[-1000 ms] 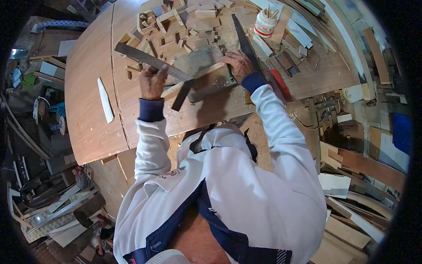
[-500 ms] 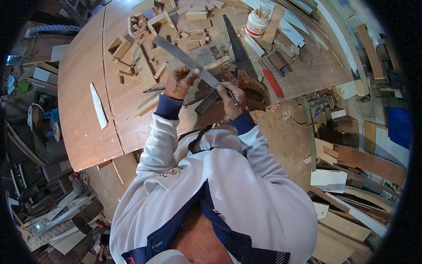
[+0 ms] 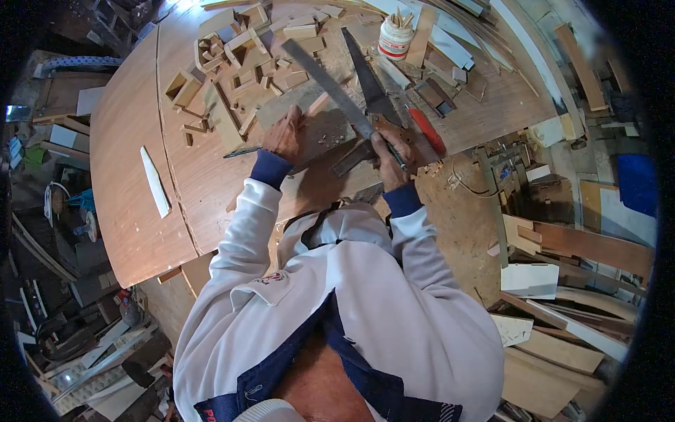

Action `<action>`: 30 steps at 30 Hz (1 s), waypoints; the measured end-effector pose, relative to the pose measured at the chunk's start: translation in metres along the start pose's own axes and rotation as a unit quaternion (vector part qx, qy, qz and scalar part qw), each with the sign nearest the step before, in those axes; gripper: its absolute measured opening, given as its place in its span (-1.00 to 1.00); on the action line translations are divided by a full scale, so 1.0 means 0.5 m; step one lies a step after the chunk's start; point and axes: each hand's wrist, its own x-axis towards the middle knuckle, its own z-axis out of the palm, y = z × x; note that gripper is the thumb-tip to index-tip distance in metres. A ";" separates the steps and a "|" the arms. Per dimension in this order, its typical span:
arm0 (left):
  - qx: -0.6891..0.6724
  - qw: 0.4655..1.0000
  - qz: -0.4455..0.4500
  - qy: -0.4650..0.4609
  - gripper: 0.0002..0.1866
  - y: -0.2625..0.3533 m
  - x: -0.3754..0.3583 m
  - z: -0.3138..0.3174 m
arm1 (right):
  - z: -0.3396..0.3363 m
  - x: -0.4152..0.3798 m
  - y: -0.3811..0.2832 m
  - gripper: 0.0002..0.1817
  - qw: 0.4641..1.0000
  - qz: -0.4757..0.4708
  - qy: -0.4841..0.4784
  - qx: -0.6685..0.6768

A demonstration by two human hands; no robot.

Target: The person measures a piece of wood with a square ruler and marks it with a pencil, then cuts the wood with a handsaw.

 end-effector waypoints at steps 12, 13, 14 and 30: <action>-0.266 0.961 0.078 -0.007 -0.78 0.066 -0.041 -0.083 | 0.092 -0.002 -0.049 -0.73 0.994 -0.081 -0.013 -0.072; -0.358 0.930 0.084 0.008 -0.75 0.067 -0.043 -0.073 | 0.092 -0.003 -0.057 -0.74 0.986 -0.118 -0.020 -0.112; -0.446 0.890 0.090 0.023 -0.71 0.072 -0.044 -0.072 | 0.093 -0.004 -0.062 -0.76 0.976 -0.154 -0.027 -0.152; -0.612 0.778 -0.055 -0.130 -0.63 0.092 -0.101 -0.162 | 0.123 -0.046 -0.109 -0.83 0.949 -0.304 -0.028 -0.082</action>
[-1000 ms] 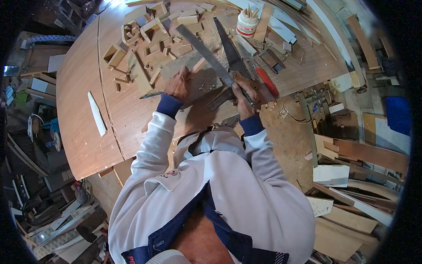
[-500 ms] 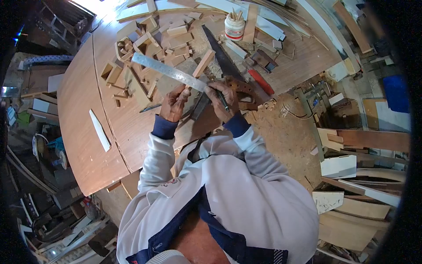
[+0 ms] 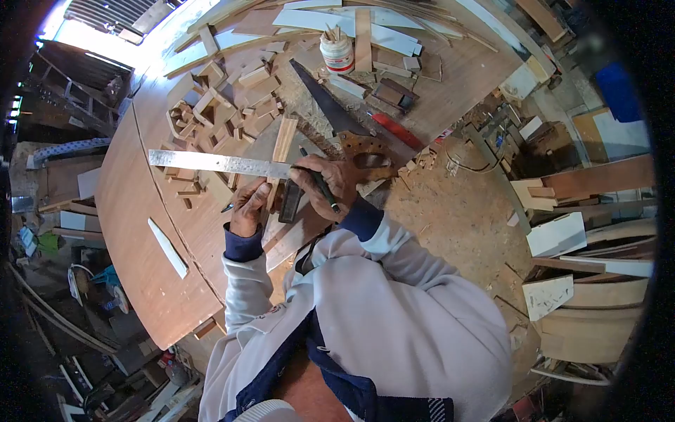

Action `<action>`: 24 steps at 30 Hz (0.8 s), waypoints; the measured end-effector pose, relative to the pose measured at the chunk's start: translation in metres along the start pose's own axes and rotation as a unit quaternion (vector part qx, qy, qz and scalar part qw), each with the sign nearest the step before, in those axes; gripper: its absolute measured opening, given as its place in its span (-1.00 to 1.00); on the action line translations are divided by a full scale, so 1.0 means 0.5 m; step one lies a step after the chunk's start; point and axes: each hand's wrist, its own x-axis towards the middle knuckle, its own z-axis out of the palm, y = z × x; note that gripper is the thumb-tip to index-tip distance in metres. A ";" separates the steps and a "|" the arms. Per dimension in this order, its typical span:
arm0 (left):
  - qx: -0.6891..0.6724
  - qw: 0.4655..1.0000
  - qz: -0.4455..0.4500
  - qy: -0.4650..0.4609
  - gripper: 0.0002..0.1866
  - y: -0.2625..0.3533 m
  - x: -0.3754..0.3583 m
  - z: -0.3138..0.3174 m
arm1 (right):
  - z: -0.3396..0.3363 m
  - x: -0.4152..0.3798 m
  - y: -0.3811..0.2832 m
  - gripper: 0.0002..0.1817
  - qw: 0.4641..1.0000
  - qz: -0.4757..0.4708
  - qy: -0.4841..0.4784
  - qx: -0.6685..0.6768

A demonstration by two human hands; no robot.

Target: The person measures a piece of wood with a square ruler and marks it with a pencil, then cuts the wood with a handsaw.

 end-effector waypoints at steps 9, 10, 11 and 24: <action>0.132 0.990 0.045 0.000 -0.72 -0.008 0.032 -0.004 | -0.007 0.002 -0.008 -0.82 0.997 0.068 0.020 -0.017; 0.165 0.985 0.043 -0.009 -0.77 -0.009 0.034 -0.008 | -0.008 0.001 0.000 -0.82 0.997 0.076 0.017 -0.016; 0.163 0.986 0.043 -0.005 -0.77 -0.013 0.036 -0.009 | -0.010 0.000 0.001 -0.82 0.997 0.076 0.012 -0.014; 0.085 0.992 0.086 0.021 -0.73 -0.026 0.041 0.036 | 0.002 -0.009 0.016 -0.71 0.992 0.120 0.019 -0.021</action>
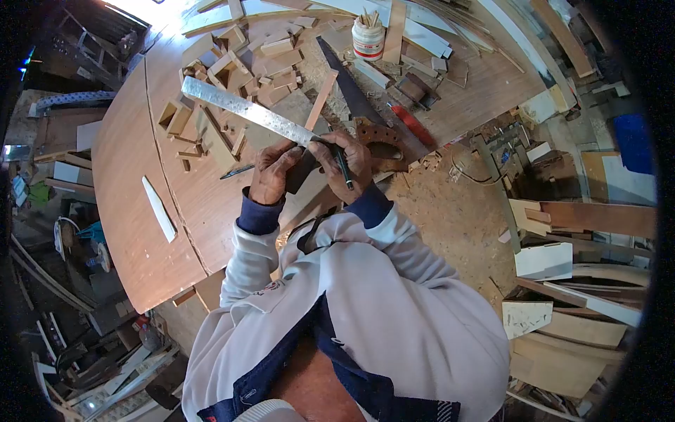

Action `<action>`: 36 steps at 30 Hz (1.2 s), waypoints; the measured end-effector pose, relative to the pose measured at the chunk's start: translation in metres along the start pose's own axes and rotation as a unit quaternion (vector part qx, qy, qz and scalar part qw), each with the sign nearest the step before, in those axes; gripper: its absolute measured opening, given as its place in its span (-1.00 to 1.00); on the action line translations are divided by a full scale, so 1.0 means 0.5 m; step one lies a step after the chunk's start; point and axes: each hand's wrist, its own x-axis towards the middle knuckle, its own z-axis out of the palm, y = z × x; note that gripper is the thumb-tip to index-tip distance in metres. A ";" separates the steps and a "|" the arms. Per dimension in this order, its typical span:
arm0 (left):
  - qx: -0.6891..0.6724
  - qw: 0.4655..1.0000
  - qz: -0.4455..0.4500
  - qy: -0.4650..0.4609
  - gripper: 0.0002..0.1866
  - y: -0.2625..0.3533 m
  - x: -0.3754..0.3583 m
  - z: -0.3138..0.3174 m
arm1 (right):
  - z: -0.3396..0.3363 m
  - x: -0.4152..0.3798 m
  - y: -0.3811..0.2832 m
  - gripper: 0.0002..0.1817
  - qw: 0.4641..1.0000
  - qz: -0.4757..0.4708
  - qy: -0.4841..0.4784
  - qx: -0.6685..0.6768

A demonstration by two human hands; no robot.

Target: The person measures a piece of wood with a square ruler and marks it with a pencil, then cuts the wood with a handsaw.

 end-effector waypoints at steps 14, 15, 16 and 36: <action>-0.214 0.970 -0.109 0.024 -0.86 -0.027 -0.014 0.000 | -0.013 0.001 -0.021 -0.71 0.999 -0.026 -0.031 -0.019; -0.202 0.972 -0.115 0.033 -0.87 -0.019 -0.015 0.004 | -0.012 0.000 -0.013 -0.73 0.999 -0.037 -0.019 -0.002; -0.203 0.972 -0.113 0.035 -0.87 -0.013 -0.013 0.007 | -0.011 0.001 -0.008 -0.76 0.999 -0.048 -0.007 0.014; -0.025 0.998 0.013 0.050 -0.75 0.022 0.004 0.066 | -0.038 0.000 -0.035 -0.77 0.998 -0.037 0.031 0.029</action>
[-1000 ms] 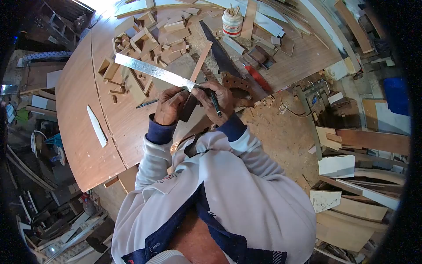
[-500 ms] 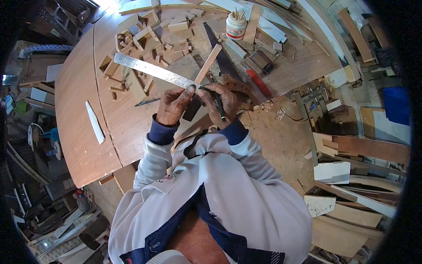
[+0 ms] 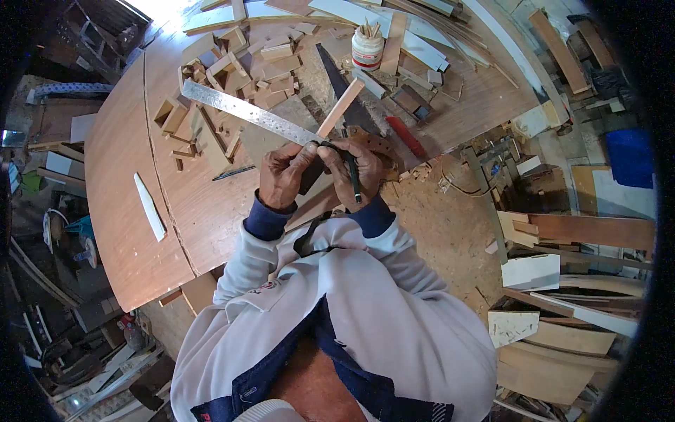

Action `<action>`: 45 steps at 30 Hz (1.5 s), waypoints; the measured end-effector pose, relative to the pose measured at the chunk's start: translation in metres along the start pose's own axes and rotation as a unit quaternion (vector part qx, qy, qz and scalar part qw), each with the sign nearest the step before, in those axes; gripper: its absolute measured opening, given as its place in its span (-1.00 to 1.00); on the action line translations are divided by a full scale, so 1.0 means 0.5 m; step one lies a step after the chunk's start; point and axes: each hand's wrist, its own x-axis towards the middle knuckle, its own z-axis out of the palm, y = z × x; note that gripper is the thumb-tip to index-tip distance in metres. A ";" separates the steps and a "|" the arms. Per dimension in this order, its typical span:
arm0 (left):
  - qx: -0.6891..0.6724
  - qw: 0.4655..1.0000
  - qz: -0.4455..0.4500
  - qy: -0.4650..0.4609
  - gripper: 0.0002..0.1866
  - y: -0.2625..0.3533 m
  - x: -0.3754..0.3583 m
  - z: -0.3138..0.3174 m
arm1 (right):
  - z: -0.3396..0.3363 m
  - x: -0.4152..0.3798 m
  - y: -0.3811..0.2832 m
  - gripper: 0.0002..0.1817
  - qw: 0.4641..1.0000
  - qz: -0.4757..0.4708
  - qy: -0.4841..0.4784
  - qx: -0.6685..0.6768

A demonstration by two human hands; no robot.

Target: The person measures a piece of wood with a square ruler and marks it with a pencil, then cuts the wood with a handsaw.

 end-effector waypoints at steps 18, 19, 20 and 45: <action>0.004 1.000 0.008 -0.010 -0.81 0.025 0.004 0.002 | -0.001 0.002 -0.002 -0.81 1.000 -0.025 0.006 -0.014; 0.004 1.000 0.008 -0.010 -0.81 0.025 0.004 0.002 | -0.001 0.002 0.000 -0.81 1.000 -0.027 0.006 -0.004; 0.007 1.000 0.010 -0.010 -0.81 0.024 0.004 0.002 | -0.001 0.002 0.001 -0.81 1.000 -0.027 0.007 -0.004; 0.159 0.987 0.001 0.015 -0.72 0.020 0.023 -0.023 | -0.047 0.023 -0.045 -0.92 0.996 -0.047 -0.071 -0.036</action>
